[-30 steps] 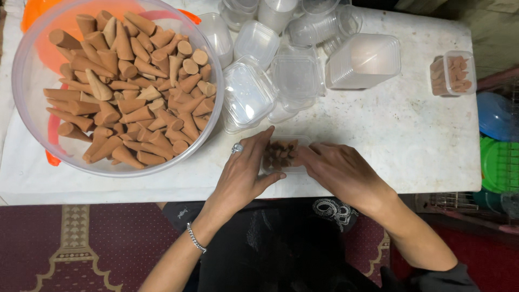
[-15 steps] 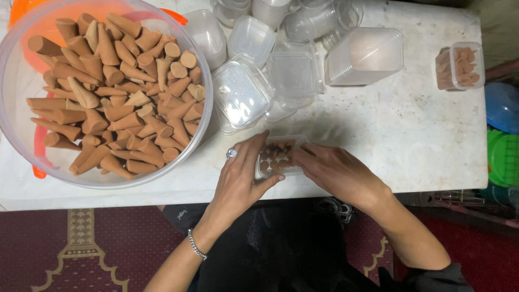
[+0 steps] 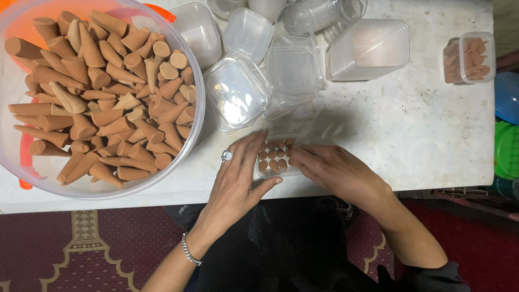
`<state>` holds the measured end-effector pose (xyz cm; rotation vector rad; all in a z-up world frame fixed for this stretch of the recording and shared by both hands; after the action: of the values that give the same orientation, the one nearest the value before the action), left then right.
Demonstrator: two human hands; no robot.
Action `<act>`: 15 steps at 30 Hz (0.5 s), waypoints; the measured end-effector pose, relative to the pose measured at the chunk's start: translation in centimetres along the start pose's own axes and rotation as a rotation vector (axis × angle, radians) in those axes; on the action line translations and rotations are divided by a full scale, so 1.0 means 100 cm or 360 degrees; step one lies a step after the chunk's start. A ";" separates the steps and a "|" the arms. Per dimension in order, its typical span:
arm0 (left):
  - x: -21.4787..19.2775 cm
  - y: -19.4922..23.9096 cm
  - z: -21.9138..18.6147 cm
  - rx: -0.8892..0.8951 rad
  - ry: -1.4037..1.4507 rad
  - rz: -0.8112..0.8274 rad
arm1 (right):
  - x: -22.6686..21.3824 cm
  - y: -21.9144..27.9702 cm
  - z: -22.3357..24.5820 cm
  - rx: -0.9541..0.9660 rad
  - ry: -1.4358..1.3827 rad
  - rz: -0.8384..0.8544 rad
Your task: The person places small brown cone-shaped items from a large container into small clear plastic containers. They arrange the cones upright inside each container and then set the filled containers aside.
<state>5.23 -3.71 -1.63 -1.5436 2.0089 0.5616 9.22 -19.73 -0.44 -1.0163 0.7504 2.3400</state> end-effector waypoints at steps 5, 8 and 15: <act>-0.009 0.001 -0.006 0.0035 -0.0003 -0.0016 | -0.003 -0.002 0.004 0.0022 -0.0040 0.0011; -0.013 0.002 -0.007 0.0064 0.0005 -0.0052 | -0.007 -0.001 0.006 0.0032 -0.0055 0.0010; -0.047 0.032 -0.048 0.0546 -0.0016 -0.0156 | -0.025 0.012 0.002 -0.0109 -0.0016 -0.0278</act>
<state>2.30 -2.37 5.05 -1.4133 1.8918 0.1729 9.90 -21.01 1.99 -1.0539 0.5568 2.2316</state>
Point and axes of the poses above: each hand's wrist, its own y-axis away from the middle knuckle, its own x-axis out of the palm, z = x × y, the point moved 6 cm from there along -y, towards the middle knuckle, and after that the axes turned 6 degrees about -y, right-handed, at the moved point
